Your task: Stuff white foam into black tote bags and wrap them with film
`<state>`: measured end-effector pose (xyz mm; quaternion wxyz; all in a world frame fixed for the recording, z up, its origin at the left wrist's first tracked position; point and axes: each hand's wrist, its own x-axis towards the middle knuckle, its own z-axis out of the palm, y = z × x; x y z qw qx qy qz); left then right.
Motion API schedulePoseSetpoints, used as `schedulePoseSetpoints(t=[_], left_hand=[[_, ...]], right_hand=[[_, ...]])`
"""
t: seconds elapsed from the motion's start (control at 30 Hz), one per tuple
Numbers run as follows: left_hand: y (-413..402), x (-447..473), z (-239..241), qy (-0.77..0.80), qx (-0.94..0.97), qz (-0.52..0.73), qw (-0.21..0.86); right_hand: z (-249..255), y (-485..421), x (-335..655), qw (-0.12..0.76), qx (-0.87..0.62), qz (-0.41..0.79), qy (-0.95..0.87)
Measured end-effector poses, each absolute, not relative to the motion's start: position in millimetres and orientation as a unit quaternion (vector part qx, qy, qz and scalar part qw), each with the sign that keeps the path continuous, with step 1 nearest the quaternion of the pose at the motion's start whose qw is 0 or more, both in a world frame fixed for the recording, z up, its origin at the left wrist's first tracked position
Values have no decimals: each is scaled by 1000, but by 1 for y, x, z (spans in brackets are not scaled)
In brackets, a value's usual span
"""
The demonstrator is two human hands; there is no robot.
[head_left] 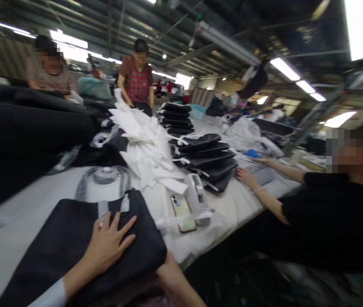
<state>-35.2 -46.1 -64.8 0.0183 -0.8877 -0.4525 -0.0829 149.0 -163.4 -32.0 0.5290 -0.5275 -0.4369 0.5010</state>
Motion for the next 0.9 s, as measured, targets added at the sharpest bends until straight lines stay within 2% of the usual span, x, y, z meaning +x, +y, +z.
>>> schedulePoseSetpoints(t=[0.1,0.17,0.33,0.53,0.63,0.73,0.8,0.9], left_hand=[[-52,-35,-49,-440,-894,-88,0],[-50,-35,-46,-450,-888,-96,-4],[-46,-34,-47,-492,-864,-106,-12],[-39,-33,-46,-529,-840,-124,-15],[-41,-32,-50,-522,-839,-155,-12],[-43,-33,-52,-515,-838,-179,-20],[-43,-33,-52,-512,-838,-186,-25],[-41,-34,-49,-509,-840,-183,-36]], right_hand=[[-56,-180,174,553,-470,617,-305],[-66,-173,186,579,-469,630,-218],[-55,-130,171,520,-607,524,-294],[-60,-96,167,481,-641,442,-402],[-62,-105,175,377,-685,333,-528],[-43,-111,173,273,-711,132,-635],[-28,-102,164,284,-662,22,-693],[-21,-71,144,289,-531,-23,-796]])
